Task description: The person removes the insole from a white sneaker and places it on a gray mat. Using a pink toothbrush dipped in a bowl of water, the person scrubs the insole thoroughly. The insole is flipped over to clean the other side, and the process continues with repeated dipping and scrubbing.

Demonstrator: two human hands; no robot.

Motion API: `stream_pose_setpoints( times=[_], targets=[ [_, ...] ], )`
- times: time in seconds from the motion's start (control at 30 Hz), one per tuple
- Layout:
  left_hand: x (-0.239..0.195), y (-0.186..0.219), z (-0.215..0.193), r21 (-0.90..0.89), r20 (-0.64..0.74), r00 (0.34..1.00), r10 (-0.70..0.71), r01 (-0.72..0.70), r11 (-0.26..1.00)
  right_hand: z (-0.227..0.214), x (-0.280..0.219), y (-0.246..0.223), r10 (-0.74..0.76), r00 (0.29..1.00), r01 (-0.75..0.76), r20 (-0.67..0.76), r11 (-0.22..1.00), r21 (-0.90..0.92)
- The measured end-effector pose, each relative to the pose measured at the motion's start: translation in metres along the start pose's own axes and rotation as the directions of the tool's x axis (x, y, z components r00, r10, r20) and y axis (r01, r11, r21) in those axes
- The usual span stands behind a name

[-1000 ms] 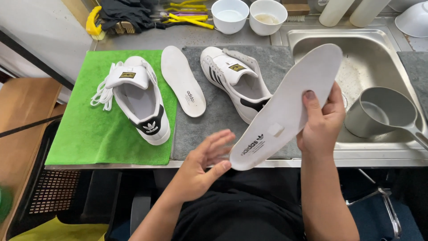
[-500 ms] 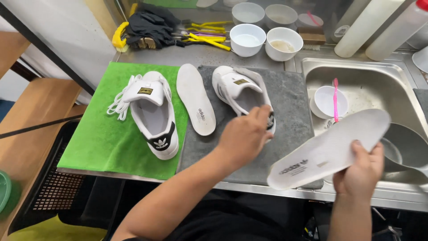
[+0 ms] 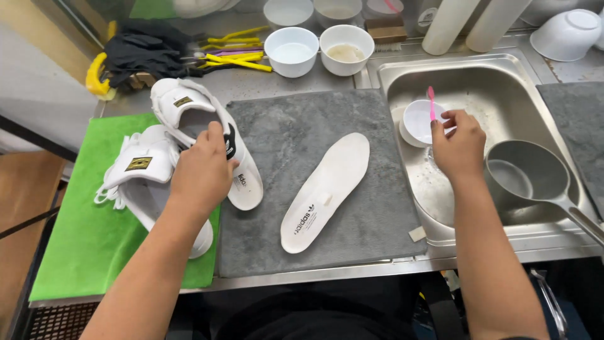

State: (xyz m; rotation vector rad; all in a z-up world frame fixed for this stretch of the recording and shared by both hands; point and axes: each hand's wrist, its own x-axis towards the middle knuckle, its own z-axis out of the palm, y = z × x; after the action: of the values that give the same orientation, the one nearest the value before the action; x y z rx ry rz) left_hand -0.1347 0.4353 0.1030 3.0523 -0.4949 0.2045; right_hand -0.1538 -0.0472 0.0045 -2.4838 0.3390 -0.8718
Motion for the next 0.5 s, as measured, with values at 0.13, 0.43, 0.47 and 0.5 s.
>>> stream_pose_setpoints(
  times=[0.13, 0.43, 0.47, 0.5],
  targets=[
    [-0.014, 0.027, -0.004, 0.038, 0.074, 0.996, -0.055, 0.052, 0.998, 0.020, 0.040, 0.048, 0.103, 0.980, -0.028, 0.168, 0.917, -0.399],
    [-0.088, 0.117, 0.057, -0.186, -0.066, 0.981, 0.184, -0.193, 0.963, 0.043, 0.053, 0.023, 0.438, 0.794, -0.189, 0.423, 0.838, -0.513],
    [-0.090, 0.120, 0.065, -0.188, -0.042, 0.985, 0.168, -0.173, 0.967, 0.045, 0.054, 0.025, 0.445, 0.784, -0.199, 0.434, 0.841, -0.503],
    [-0.093, 0.123, 0.074, -0.189, -0.016, 0.988, 0.152, -0.152, 0.970, 0.048, 0.053, 0.027, 0.453, 0.772, -0.211, 0.446, 0.844, -0.493]
  ],
)
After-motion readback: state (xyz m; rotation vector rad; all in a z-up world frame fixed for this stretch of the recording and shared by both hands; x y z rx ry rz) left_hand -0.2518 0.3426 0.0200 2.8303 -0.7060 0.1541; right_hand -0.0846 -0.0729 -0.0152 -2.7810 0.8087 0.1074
